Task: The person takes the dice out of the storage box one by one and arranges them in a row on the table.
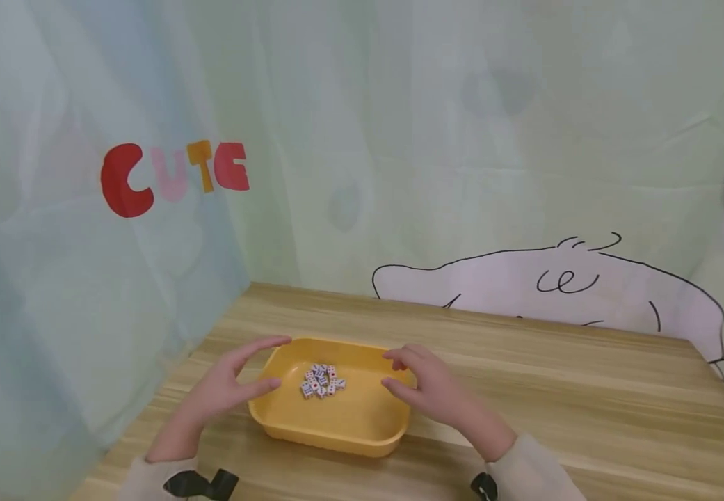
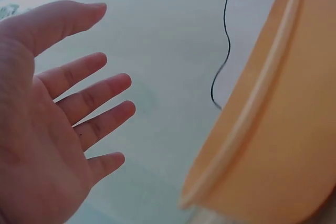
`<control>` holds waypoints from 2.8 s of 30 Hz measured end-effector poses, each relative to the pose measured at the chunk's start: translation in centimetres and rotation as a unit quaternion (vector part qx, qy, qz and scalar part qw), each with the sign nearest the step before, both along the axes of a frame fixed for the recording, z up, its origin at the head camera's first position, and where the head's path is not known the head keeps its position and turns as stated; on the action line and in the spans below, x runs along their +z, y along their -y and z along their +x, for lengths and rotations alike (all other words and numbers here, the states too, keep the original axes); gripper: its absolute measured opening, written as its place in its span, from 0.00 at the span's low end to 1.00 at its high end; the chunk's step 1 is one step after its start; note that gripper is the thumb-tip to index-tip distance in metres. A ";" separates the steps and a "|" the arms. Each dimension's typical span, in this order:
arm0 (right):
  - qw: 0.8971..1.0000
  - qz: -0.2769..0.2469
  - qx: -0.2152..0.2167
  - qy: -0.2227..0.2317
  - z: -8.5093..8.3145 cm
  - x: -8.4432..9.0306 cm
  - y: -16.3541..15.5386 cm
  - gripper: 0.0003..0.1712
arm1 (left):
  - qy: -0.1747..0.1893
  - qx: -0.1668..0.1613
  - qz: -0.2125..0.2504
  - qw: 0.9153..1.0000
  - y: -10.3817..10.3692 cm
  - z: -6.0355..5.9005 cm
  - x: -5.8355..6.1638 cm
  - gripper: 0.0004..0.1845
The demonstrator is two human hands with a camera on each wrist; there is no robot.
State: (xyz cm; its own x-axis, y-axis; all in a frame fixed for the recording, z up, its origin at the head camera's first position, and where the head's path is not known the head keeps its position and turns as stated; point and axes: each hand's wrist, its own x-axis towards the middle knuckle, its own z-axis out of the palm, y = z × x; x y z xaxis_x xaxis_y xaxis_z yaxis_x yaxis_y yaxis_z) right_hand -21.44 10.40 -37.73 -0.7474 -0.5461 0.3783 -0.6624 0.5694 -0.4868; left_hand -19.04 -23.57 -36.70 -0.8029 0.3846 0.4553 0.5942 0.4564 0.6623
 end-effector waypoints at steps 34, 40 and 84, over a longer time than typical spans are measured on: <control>0.976 0.032 -0.015 0.216 -5.1 -3.3 7.3 0.14 | 0.162 -0.021 0.082 0.983 3.4 -3.3 -6.3 0.25; 0.973 0.046 -0.028 0.224 -5.2 -3.9 7.9 0.15 | 0.152 -0.017 0.064 0.986 3.5 -3.4 -6.4 0.26; 0.983 0.050 -0.030 0.172 -5.0 -2.8 7.7 0.09 | 0.176 -0.008 0.076 0.981 3.7 -2.9 -6.0 0.27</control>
State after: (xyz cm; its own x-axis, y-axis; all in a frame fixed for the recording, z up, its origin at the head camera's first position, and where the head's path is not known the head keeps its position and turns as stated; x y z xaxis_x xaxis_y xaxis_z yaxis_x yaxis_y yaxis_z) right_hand -26.39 2.72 -40.57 -0.8542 -0.5181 0.0433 -0.4314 0.6599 -0.6151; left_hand -21.94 -27.29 -42.74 -0.9148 0.3480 0.2050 0.3237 0.3282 0.8874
